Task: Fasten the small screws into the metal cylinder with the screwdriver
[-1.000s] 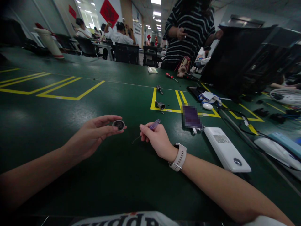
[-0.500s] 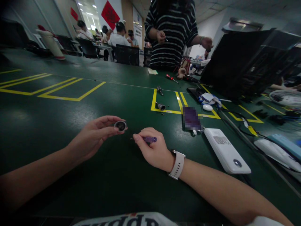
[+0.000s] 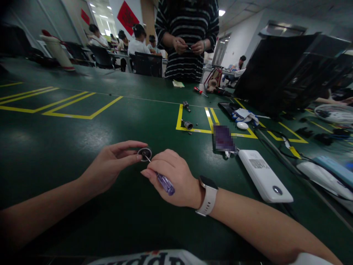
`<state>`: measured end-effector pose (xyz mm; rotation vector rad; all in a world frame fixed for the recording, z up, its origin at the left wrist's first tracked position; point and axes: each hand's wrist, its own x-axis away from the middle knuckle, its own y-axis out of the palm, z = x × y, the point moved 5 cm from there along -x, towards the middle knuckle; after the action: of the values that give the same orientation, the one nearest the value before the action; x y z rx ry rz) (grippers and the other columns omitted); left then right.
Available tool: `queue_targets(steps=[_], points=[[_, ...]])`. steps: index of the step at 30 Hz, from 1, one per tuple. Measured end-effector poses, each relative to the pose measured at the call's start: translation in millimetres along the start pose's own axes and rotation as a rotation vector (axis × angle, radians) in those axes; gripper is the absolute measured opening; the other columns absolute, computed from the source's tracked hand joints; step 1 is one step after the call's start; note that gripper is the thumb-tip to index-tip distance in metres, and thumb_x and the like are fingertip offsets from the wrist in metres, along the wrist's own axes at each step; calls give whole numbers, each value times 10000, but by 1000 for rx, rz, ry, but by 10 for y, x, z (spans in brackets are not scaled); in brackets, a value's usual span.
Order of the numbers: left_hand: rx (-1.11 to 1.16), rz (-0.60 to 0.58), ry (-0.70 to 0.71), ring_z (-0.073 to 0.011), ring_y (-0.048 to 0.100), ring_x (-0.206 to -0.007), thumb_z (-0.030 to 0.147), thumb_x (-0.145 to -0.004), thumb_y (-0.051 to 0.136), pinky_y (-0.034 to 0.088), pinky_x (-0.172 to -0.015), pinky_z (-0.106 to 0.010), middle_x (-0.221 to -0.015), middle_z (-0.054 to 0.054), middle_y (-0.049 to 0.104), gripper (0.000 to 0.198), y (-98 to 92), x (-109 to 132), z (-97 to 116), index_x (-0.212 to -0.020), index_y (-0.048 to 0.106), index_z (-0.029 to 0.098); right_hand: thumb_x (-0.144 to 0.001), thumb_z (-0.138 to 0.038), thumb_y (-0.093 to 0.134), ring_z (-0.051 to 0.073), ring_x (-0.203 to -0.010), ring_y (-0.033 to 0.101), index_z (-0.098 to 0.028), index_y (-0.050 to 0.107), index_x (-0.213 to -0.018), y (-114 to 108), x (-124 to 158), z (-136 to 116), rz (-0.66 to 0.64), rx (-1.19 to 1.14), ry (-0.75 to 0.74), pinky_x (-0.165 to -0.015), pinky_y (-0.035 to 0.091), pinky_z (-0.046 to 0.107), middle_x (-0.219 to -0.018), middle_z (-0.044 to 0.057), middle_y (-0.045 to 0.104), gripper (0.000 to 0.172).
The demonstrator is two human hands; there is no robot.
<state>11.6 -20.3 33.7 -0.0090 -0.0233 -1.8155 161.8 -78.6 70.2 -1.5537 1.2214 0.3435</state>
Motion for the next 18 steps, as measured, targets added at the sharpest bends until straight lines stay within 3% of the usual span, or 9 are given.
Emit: queue_targets(steps=[8,18], points=[[-89,-1,82,-151,686,-791,180,-657,678,541,-732,-238,-860,-17,737,242,35,24,58,-899,688,180,-887,-192,505,167,-739,576,-157,560,-873,70,16,-4,-38,79,-66,-661,491,324,-792,82,637,67],[-273,84,180,-177,681,-800,209,-643,619,557,-768,-300,-879,-35,730,188,46,47,149,-803,714,181,-898,-202,482,170,-733,558,-154,556,-828,122,26,-40,-68,153,-150,-655,479,317,-753,75,626,112]])
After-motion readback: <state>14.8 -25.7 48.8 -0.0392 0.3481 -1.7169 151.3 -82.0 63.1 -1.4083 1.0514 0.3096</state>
